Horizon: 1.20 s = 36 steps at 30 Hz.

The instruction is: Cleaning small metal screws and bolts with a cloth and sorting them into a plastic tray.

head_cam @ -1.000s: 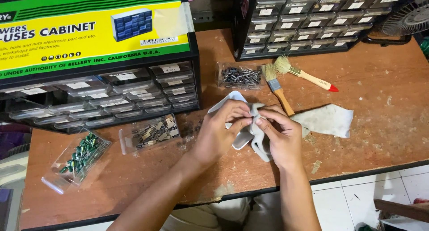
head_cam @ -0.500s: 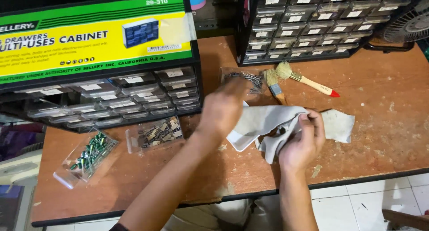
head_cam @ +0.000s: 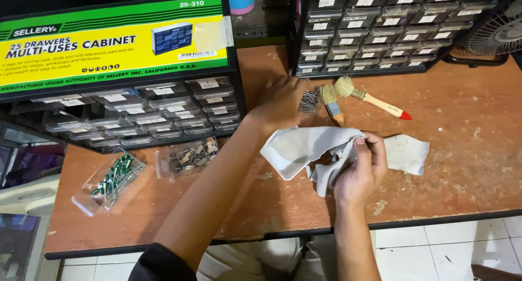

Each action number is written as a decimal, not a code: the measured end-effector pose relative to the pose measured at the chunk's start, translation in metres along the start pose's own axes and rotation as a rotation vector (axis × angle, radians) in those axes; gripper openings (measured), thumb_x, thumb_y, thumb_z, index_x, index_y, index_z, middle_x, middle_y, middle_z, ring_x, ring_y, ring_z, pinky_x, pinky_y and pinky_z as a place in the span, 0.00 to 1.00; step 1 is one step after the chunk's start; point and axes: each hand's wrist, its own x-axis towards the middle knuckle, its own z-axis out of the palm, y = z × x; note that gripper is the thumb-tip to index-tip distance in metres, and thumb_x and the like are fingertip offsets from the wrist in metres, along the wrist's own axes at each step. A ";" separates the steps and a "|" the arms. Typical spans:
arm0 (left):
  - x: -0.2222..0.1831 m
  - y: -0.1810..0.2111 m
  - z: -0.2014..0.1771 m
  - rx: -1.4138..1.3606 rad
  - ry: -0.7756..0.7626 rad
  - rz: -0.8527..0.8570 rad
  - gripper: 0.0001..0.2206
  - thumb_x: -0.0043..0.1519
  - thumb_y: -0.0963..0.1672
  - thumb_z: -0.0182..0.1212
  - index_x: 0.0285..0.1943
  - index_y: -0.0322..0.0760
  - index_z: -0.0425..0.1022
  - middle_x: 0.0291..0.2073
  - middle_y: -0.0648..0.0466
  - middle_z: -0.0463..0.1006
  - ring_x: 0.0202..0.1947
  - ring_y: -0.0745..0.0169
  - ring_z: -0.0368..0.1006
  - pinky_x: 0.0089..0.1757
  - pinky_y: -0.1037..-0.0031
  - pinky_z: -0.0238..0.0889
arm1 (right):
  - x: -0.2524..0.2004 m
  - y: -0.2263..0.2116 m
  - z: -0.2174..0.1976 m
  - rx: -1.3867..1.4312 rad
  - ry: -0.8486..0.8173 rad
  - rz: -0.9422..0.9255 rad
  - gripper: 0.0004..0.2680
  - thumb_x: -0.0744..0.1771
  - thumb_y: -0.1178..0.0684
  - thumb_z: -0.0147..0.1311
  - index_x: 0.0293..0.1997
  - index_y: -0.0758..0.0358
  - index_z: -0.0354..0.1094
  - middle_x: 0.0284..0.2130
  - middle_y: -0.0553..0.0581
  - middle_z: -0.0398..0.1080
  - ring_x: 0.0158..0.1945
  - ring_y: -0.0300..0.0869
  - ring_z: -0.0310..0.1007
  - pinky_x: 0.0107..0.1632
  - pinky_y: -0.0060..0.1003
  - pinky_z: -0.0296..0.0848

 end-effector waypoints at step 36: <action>-0.149 0.030 -0.025 0.099 0.469 -0.162 0.32 0.45 0.59 0.69 0.56 0.48 0.73 0.43 0.57 0.76 0.35 0.40 0.79 0.31 0.50 0.73 | -0.046 -0.073 0.025 -0.229 -0.394 0.003 0.22 0.69 0.50 0.50 0.73 0.62 0.53 0.67 0.68 0.55 0.74 0.57 0.48 0.73 0.55 0.46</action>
